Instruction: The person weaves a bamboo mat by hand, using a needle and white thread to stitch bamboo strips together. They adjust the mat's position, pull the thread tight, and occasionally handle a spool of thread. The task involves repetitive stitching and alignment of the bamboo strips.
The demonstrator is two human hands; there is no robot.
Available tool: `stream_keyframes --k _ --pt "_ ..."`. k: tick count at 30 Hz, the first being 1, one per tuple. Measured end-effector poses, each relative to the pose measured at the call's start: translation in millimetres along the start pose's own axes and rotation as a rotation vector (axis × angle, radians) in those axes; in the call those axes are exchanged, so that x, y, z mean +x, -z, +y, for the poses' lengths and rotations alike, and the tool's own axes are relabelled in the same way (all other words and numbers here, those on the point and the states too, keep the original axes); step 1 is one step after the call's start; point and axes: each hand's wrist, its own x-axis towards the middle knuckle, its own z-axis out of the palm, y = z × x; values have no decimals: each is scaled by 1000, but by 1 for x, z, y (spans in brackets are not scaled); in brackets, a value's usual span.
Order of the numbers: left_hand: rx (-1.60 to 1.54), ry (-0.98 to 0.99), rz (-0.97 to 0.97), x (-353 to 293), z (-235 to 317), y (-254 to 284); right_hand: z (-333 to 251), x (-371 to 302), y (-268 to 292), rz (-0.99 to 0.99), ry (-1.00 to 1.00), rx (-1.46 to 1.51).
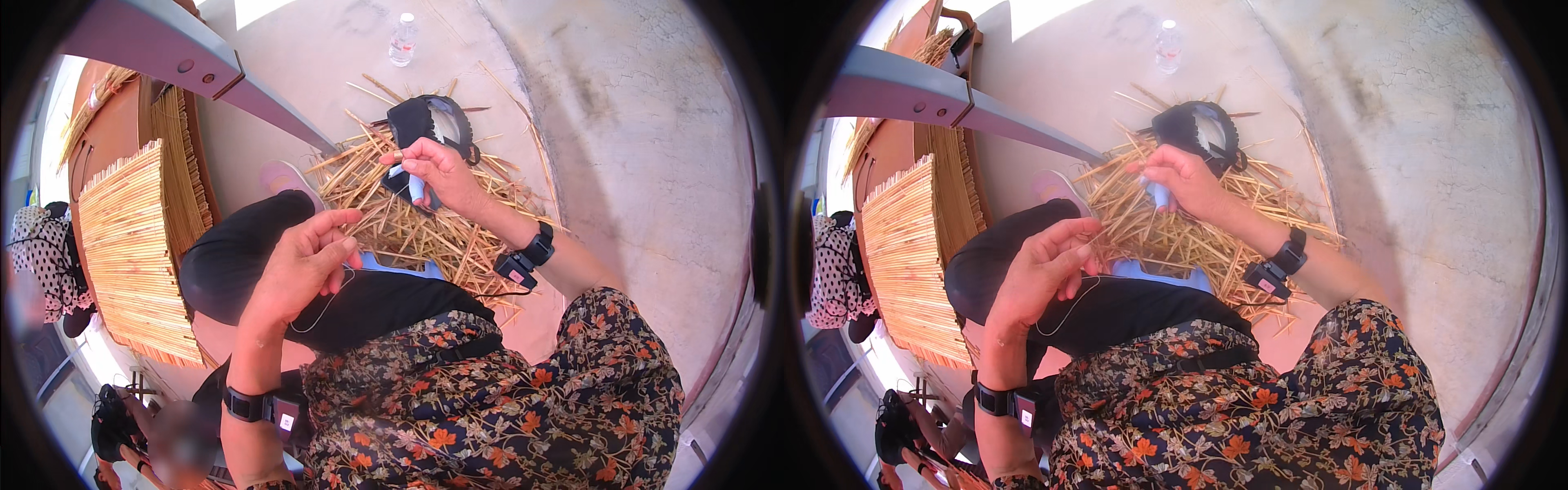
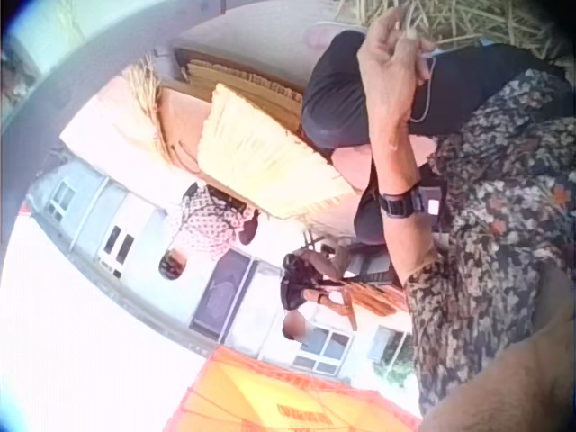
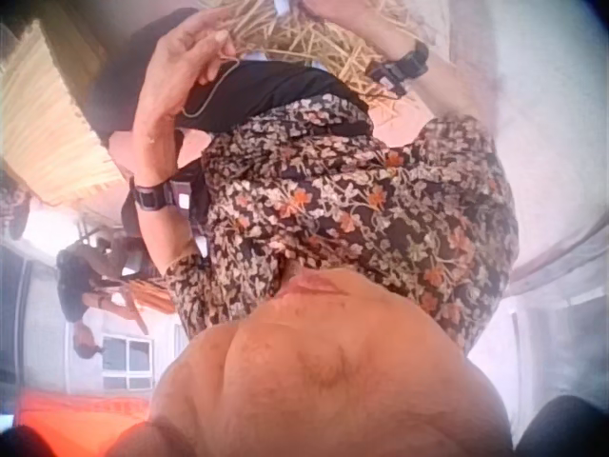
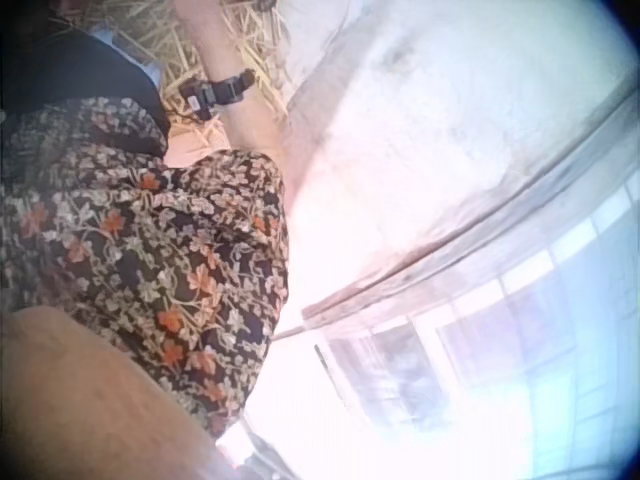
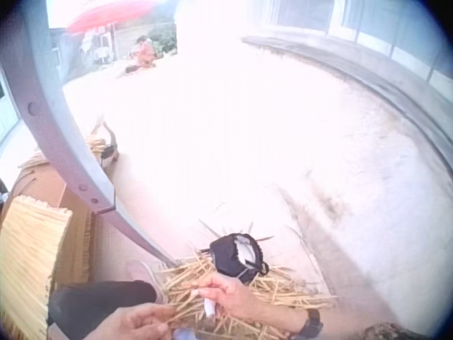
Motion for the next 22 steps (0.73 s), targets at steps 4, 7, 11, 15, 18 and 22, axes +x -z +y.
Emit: stream_keyframes --k 4,7,11,15,18,22 --pt "-154 -101 106 -37 18 6 -44 -14 -66 -331 5 126" --pt "-32 -153 237 -74 12 23 -38 -4 -77 -281 15 157" --pt "54 -71 379 -126 -13 51 -33 5 -67 -78 24 388" --pt "-51 -124 513 -185 -41 72 -10 9 -59 7 -11 335" --pt "-118 -168 584 -227 -65 87 -4 14 -55 28 -10 310" --pt "-165 -393 647 -307 -113 109 1 22 -58 55 -8 257"
